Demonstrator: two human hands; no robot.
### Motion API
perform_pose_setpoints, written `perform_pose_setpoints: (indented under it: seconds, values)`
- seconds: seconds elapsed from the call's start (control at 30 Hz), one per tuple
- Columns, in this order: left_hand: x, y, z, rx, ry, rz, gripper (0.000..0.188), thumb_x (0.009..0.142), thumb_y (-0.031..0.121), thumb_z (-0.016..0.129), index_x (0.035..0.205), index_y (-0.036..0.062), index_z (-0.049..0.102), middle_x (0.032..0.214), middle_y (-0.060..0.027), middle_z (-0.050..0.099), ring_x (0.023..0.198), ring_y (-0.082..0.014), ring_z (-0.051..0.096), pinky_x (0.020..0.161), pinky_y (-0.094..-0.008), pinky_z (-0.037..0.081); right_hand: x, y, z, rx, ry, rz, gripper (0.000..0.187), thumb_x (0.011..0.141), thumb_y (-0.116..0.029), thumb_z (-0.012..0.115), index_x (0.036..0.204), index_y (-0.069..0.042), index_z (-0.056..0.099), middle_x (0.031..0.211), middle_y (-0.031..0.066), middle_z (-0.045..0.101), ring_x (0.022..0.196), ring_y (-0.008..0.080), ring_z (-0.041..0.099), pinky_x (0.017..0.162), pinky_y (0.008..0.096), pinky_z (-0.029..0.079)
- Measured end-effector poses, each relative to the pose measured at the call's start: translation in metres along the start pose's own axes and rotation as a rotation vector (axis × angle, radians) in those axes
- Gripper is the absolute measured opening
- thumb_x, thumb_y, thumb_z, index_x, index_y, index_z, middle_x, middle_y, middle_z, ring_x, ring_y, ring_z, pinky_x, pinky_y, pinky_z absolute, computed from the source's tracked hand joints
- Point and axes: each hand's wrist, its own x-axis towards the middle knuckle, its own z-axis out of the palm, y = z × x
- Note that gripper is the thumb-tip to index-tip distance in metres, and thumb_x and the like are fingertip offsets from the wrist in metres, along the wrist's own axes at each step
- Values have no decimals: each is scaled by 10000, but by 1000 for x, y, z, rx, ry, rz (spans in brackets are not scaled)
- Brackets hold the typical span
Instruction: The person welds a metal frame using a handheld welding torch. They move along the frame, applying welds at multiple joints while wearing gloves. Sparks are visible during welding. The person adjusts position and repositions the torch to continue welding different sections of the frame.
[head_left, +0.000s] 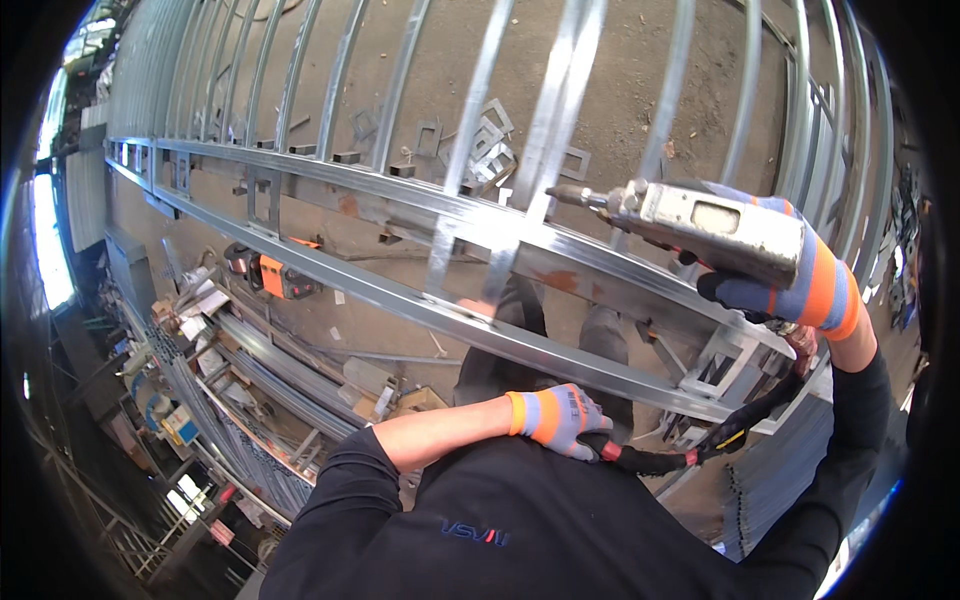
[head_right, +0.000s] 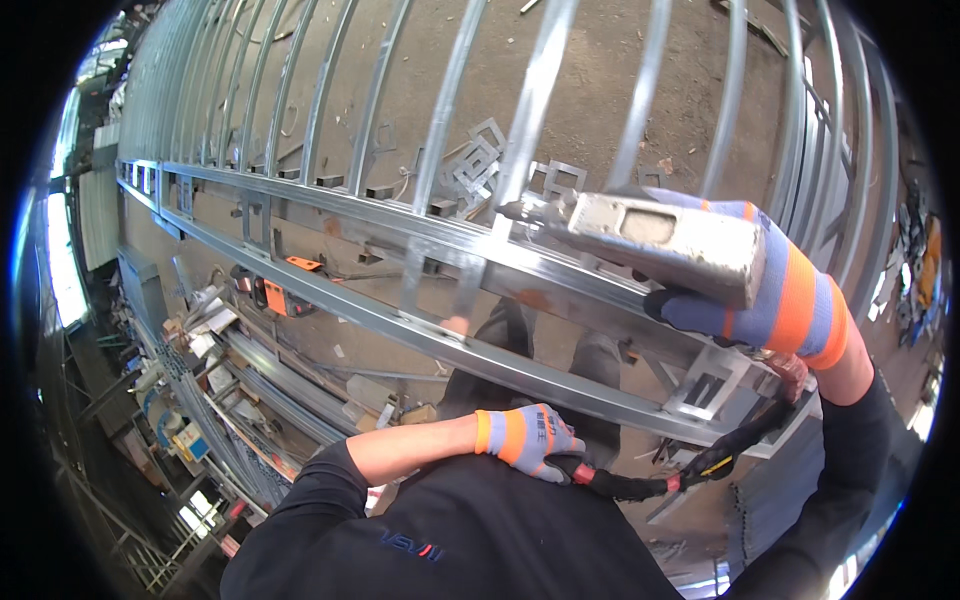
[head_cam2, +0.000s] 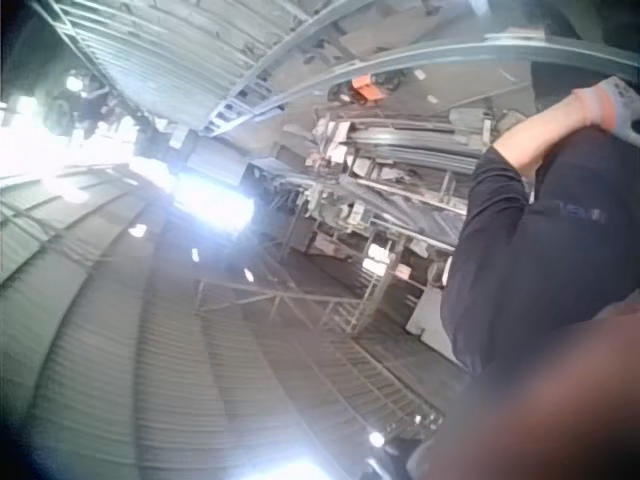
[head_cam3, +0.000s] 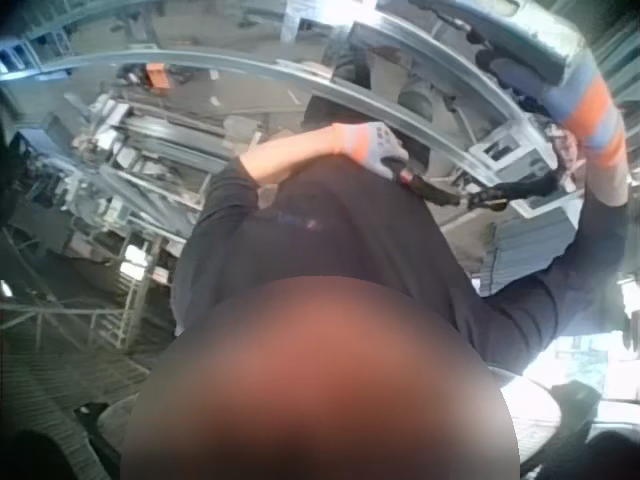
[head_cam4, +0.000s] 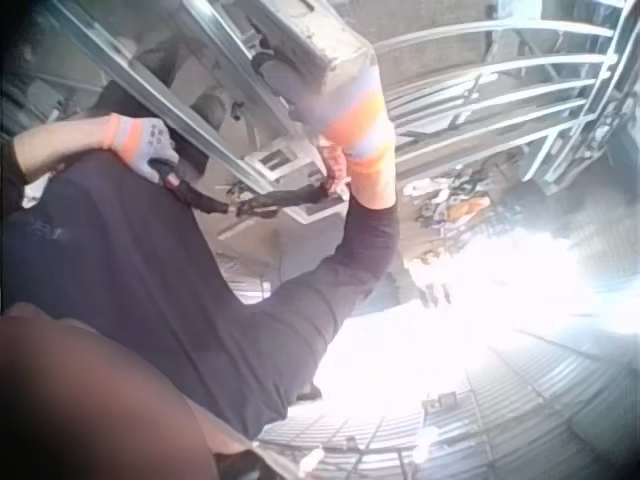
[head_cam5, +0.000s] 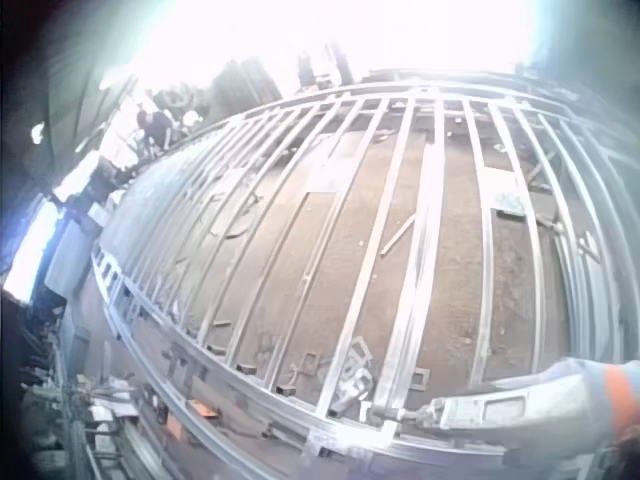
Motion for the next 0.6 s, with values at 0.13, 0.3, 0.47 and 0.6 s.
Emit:
perform_pose_setpoints:
  seconds: [0.13, 0.3, 0.47, 0.6]
  values:
    - [-25, -24, 3, -105, 98, 100, 538, 881, 480, 729, 1201, 54, 655, 985, -183, 708, 1010, -383, 680, 861, -477, 524, 71, -40, -8, 100, -19, 189, 520, 818, -53, 802, 1320, 0, 679, 1096, 98, 763, 894, 153, 685, 866, 295, 561]
    - [-49, -42, 1, -135, 149, 140, 477, 893, 466, 716, 1106, 45, 649, 999, -186, 696, 1028, -401, 664, 912, -471, 519, 168, -54, 2, 65, -103, 217, 571, 842, -32, 803, 1386, 8, 636, 1098, 129, 763, 919, 154, 721, 827, 301, 605]
    - [-78, -57, -7, -201, 139, 125, 514, 927, 515, 675, 1101, 31, 647, 1005, -203, 694, 1044, -405, 657, 916, -479, 518, 254, -68, 19, 158, -117, 232, 536, 848, -87, 795, 1356, 16, 659, 1062, 132, 769, 870, 154, 727, 782, 289, 611]
    - [-81, -58, -11, -238, 139, 140, 519, 958, 517, 650, 1136, 30, 653, 1024, -201, 702, 1061, -405, 658, 913, -486, 518, 281, -62, 22, 133, -192, 364, 523, 846, -103, 805, 1337, 22, 672, 1064, 127, 771, 872, 151, 723, 780, 285, 605]
